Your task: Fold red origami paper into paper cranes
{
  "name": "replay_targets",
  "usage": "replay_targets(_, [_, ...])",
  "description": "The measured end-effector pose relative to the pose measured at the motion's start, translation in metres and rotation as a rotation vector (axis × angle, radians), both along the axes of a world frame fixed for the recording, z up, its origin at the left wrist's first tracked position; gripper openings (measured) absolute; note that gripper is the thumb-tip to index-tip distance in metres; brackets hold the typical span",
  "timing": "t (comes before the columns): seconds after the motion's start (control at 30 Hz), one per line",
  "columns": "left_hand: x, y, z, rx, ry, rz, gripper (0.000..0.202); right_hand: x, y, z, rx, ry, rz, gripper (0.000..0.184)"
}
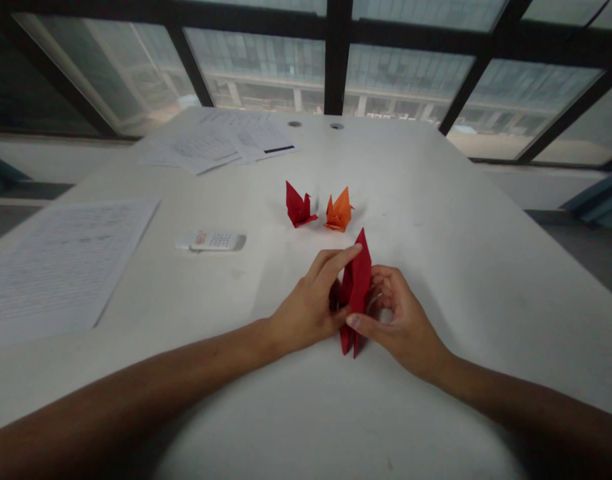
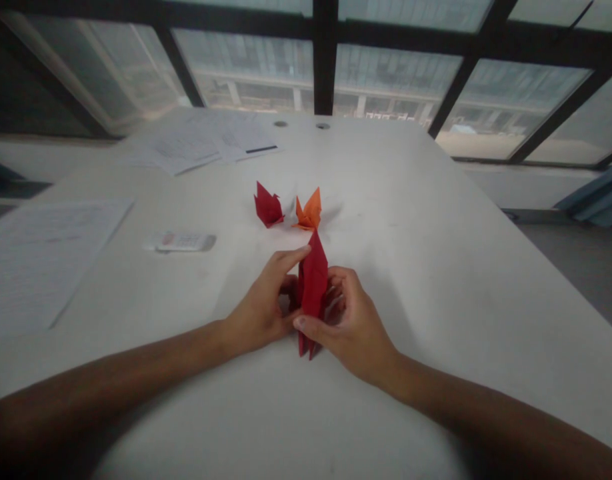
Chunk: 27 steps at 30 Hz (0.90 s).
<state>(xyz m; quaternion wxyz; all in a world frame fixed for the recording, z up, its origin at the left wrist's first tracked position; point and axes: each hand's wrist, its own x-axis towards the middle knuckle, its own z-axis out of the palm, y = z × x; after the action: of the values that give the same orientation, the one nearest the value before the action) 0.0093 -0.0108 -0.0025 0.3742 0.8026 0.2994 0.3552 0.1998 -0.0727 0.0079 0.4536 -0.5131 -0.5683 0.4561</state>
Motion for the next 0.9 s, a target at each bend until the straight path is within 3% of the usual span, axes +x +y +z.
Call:
replay_targets(0.17, [0.003, -0.001, -0.004, -0.014, -0.03, -0.029, 0.102, -0.003, -0.003, -0.002, 0.018, -0.1, -0.065, 0.07])
replay_targets(0.3, [0.003, 0.0, -0.004, 0.044, -0.041, -0.073, 0.097, -0.002, -0.004, 0.001, 0.025, -0.047, -0.02, 0.048])
replay_targets(0.53, [0.003, 0.0, 0.001, -0.081, -0.076, -0.099, 0.09, 0.004, -0.002, -0.002, 0.001, 0.123, 0.019, 0.022])
replay_targets(0.77, [0.0, 0.001, 0.005, -0.242, -0.162, -0.183, 0.09, 0.005, 0.001, -0.003, -0.002, 0.234, 0.032, 0.023])
replay_targets(0.9, [0.001, 0.003, 0.006, -0.338, -0.242, -0.129, 0.083, 0.006, 0.004, -0.003, -0.032, 0.287, 0.028, 0.03])
